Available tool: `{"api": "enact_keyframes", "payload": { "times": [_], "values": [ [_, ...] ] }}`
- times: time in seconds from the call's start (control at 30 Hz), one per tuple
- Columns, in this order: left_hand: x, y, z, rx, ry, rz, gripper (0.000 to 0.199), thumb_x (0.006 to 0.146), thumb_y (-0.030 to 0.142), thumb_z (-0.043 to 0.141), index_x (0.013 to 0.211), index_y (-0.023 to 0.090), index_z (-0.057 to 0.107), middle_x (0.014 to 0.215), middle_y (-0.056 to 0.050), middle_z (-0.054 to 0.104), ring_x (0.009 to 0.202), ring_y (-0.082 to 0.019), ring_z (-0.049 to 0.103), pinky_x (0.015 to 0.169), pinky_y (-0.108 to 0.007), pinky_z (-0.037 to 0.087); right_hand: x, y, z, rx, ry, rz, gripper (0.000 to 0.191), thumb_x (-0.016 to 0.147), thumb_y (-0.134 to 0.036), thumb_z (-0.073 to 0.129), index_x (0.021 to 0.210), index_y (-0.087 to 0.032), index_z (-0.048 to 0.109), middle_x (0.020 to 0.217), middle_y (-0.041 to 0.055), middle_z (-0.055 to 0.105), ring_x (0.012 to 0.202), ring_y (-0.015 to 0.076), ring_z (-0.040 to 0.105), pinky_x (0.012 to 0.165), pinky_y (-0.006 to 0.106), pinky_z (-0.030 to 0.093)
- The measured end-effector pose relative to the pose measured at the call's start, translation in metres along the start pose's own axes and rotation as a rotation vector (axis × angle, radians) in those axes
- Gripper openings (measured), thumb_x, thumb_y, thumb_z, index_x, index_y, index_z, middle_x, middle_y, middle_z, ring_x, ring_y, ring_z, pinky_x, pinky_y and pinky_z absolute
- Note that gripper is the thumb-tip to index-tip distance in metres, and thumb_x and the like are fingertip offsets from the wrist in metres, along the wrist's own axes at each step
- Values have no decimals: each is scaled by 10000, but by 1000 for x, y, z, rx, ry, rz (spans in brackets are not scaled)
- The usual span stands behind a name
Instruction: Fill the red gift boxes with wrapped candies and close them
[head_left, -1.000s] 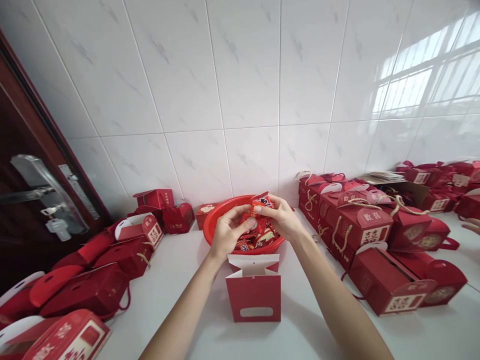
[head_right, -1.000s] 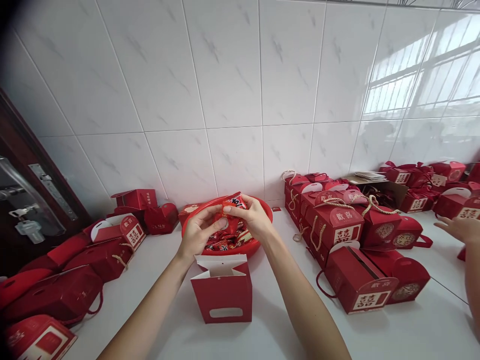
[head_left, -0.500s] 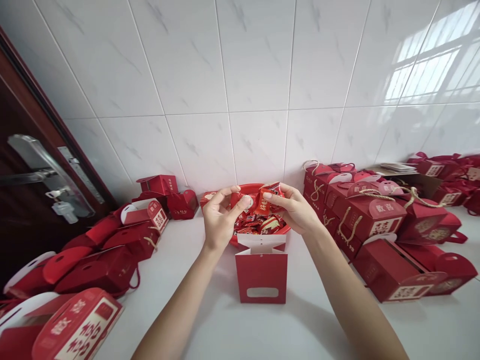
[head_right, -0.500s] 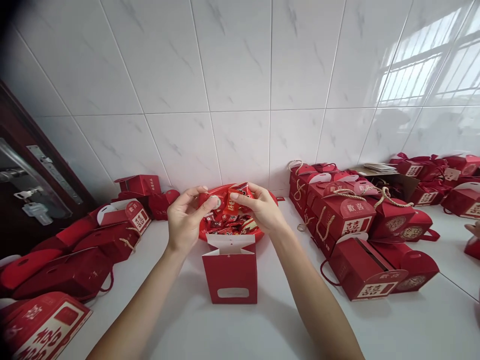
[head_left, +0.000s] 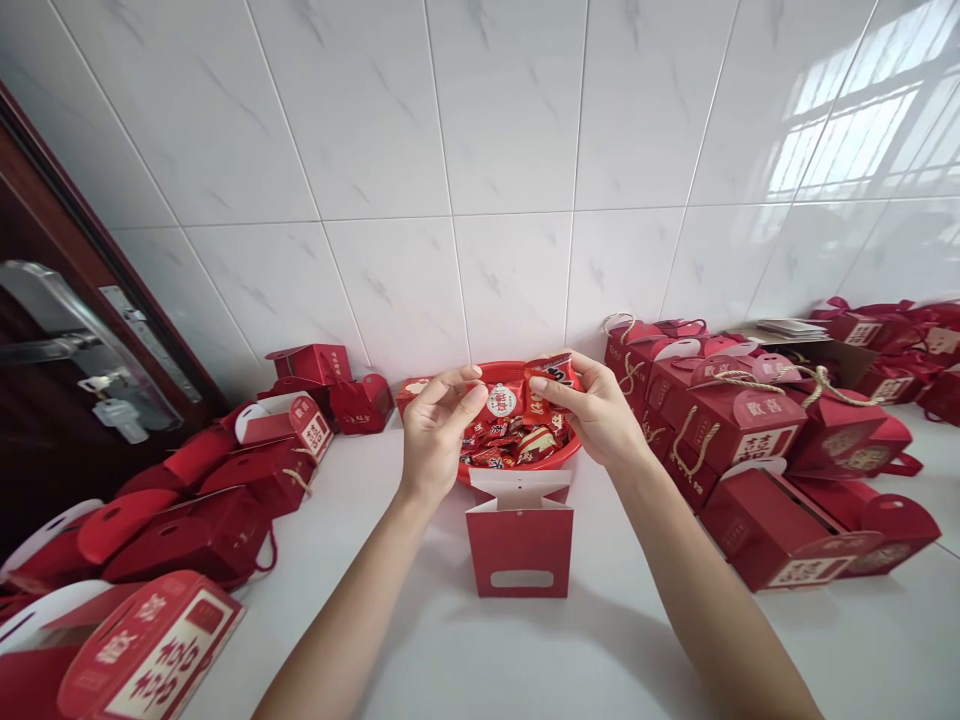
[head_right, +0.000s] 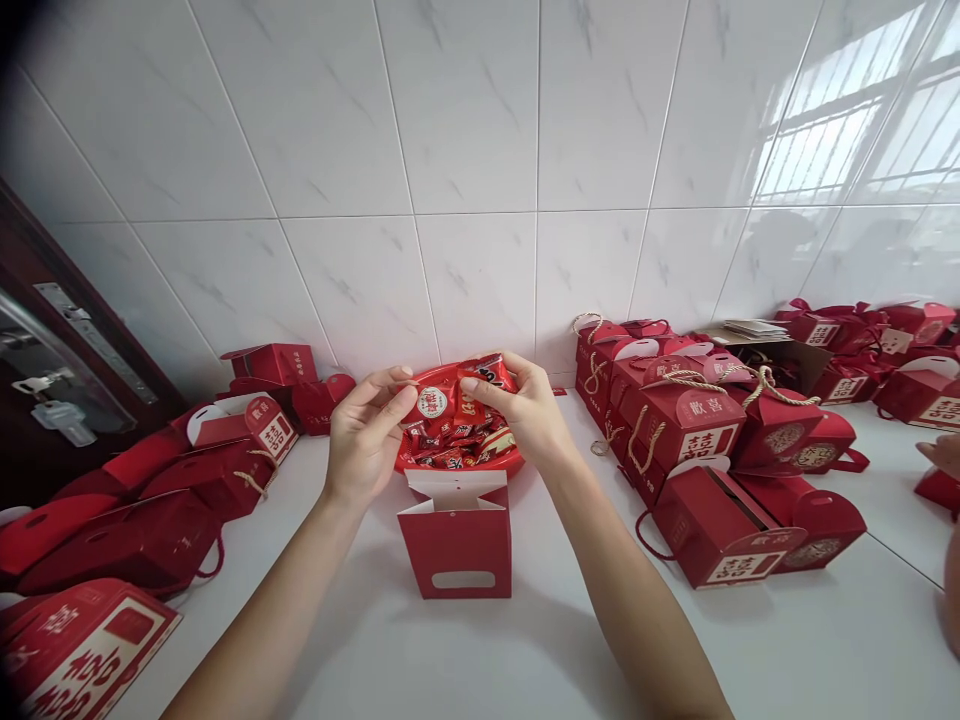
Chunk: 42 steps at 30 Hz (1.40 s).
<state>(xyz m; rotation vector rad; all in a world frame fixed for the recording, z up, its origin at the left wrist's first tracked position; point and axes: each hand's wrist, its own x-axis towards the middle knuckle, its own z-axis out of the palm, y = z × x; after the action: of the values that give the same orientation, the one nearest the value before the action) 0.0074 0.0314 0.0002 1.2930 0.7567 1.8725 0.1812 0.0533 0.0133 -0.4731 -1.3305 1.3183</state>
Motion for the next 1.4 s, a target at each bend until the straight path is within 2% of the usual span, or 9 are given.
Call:
{"api": "enact_keyframes", "payload": {
  "times": [0.23, 0.63, 0.83, 0.93, 1.23, 1.3, 1.4],
  "values": [
    [-3, 4, 0, -6, -9, -19, 302, 624, 346, 912, 851, 217, 762, 812, 11, 677, 756, -115, 607, 713, -226, 508, -1, -2, -1, -12, -14, -14, 266, 703, -346, 865, 848, -200, 695, 804, 6, 712, 716, 168, 664, 680, 309, 551],
    [-4, 1, -2, 146, 7, 103, 213, 671, 323, 859, 816, 204, 757, 857, -19, 733, 806, -166, 673, 744, -273, 567, -3, -7, 0, -86, 2, -38, 251, 730, -366, 833, 865, -202, 700, 801, 12, 708, 728, 182, 661, 690, 324, 550],
    [-2, 5, -6, 287, -98, -16, 151, 667, 271, 820, 791, 199, 774, 824, -36, 754, 778, -200, 699, 710, -291, 586, -3, -10, 0, -273, 62, -130, 210, 739, -350, 803, 866, -212, 707, 775, 8, 683, 732, 183, 629, 672, 317, 523],
    [-1, 11, -8, 326, -179, -98, 200, 644, 268, 824, 827, 198, 788, 804, -42, 760, 774, -222, 716, 686, -306, 596, -3, -11, 1, -340, 75, -161, 163, 748, -307, 782, 862, -212, 713, 777, 5, 677, 723, 172, 607, 671, 308, 498],
    [-7, 23, -5, 323, -403, -270, 349, 729, 390, 846, 1020, 202, 807, 975, -90, 792, 936, -296, 747, 851, -414, 621, -5, -10, 6, -379, 36, -206, 101, 777, -256, 730, 870, -220, 714, 753, -9, 666, 712, 159, 599, 682, 299, 489],
    [-9, 21, -3, 313, -398, -276, 355, 732, 397, 849, 1025, 200, 806, 998, -93, 793, 970, -302, 744, 883, -420, 615, -4, -9, 5, -340, 74, -206, 126, 773, -288, 752, 874, -224, 713, 776, -4, 677, 719, 166, 612, 690, 307, 495],
    [-9, 15, -3, 266, -290, -209, 333, 715, 402, 866, 969, 198, 801, 944, -80, 795, 932, -281, 748, 853, -398, 620, -3, -8, 2, -262, 140, -199, 178, 755, -334, 794, 870, -228, 709, 802, 2, 688, 721, 170, 626, 695, 316, 508]
  ]
}}
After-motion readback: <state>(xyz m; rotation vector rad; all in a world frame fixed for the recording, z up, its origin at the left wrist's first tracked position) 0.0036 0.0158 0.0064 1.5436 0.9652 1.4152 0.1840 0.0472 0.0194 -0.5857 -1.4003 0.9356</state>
